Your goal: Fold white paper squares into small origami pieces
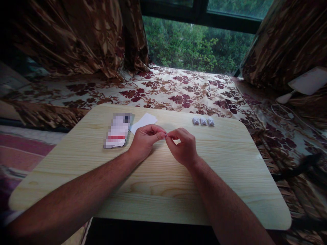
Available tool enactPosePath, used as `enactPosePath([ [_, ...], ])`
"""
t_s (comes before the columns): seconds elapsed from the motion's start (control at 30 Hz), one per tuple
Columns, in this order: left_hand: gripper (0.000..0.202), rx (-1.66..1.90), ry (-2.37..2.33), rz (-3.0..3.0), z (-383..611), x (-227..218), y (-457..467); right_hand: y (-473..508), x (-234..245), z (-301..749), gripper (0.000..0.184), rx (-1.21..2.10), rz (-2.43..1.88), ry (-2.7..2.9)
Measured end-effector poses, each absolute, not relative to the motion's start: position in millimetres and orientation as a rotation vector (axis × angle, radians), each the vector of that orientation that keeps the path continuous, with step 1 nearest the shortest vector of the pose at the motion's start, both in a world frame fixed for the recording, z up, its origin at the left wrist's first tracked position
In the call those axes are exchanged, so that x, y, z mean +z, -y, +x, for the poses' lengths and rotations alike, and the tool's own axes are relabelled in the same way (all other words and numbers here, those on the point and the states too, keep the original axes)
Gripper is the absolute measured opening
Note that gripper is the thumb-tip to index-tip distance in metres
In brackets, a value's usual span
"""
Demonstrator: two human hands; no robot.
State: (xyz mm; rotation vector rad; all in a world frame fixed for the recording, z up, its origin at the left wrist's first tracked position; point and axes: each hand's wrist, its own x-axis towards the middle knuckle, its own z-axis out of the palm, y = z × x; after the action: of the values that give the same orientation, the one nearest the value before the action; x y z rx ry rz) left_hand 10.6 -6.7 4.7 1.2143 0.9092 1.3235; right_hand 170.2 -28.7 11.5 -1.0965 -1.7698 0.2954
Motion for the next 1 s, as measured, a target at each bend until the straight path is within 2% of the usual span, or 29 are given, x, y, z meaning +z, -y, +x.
enactPosePath([
  [0.27,0.022,1.229,-0.908,1.258,9.0,3.7,5.5,28.3,13.7,169.1,0.007,0.45,-1.135,1.642],
  [0.57,0.027,1.227,-0.966,1.234,8.0,3.4,4.4,22.2,6.2,172.2,0.011,0.838,-1.115,1.43],
  [1.0,0.025,1.202,-1.0,1.255,8.6,5.1,6.4,22.6,7.5,171.8,0.011,0.828,-1.164,1.43],
])
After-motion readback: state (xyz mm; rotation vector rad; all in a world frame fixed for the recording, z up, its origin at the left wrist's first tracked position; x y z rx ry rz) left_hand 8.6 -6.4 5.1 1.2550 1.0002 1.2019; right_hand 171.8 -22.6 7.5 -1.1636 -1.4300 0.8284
